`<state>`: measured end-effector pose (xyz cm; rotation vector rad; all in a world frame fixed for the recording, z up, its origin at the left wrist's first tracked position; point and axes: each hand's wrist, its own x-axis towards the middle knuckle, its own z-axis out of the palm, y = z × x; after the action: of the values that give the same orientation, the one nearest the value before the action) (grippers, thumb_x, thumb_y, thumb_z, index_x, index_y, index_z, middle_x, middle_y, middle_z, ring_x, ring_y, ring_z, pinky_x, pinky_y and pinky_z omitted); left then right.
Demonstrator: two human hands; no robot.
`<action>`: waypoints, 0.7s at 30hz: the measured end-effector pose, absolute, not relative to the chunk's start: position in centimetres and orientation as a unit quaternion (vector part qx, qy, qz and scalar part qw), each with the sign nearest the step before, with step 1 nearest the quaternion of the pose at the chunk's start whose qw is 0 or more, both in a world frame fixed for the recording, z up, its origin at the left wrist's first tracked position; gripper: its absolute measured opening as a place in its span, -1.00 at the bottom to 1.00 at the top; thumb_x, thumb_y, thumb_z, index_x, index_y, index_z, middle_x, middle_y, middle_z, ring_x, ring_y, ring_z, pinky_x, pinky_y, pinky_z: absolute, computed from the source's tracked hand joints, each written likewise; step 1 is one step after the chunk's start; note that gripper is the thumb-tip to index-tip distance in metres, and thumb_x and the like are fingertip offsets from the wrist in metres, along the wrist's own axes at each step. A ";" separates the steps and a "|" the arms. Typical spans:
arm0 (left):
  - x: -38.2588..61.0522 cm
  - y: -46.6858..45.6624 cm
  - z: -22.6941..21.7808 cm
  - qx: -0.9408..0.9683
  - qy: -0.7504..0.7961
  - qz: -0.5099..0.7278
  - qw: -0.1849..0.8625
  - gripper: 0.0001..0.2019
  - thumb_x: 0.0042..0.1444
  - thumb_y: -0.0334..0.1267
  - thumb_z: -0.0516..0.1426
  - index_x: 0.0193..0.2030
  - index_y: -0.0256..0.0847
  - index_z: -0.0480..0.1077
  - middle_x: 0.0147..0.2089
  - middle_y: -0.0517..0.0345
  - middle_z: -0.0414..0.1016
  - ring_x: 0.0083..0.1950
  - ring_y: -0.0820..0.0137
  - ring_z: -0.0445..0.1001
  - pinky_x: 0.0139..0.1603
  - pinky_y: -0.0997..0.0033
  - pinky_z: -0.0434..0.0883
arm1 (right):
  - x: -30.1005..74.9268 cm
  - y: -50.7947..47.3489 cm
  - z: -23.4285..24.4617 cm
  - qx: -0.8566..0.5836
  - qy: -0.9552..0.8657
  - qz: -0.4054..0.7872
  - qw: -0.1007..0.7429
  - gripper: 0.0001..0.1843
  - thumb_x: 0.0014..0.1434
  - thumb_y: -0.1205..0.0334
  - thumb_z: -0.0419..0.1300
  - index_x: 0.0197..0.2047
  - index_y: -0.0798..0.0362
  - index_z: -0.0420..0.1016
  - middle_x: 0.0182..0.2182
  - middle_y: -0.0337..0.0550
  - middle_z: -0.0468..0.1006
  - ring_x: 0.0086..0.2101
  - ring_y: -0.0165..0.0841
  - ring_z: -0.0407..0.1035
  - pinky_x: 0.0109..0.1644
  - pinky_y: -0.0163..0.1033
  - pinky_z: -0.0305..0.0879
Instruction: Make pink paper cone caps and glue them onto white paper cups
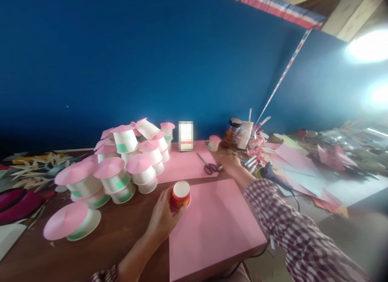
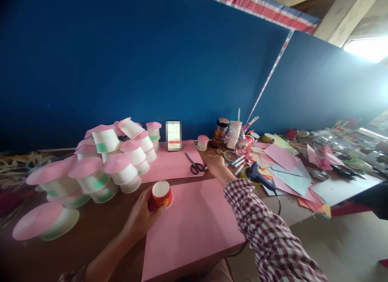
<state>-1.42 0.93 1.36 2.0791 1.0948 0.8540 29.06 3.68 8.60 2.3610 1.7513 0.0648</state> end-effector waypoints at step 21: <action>-1.5 0.9 1.3 0.792 0.427 0.310 0.307 -0.46 0.02 -0.11 0.16 0.14 -0.22 0.19 0.07 -0.08 0.37 0.08 0.14 0.39 0.01 0.12 0.40 | 29.5 3.9 6.7 0.791 0.601 0.038 0.111 -0.79 0.26 0.33 0.08 -0.12 0.16 0.51 -0.16 0.05 0.57 -0.10 -0.19 0.46 -0.08 -0.06 0.39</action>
<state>-1.52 0.94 1.34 2.0960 1.1286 0.8202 29.50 3.90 6.75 2.3224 1.7651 0.1123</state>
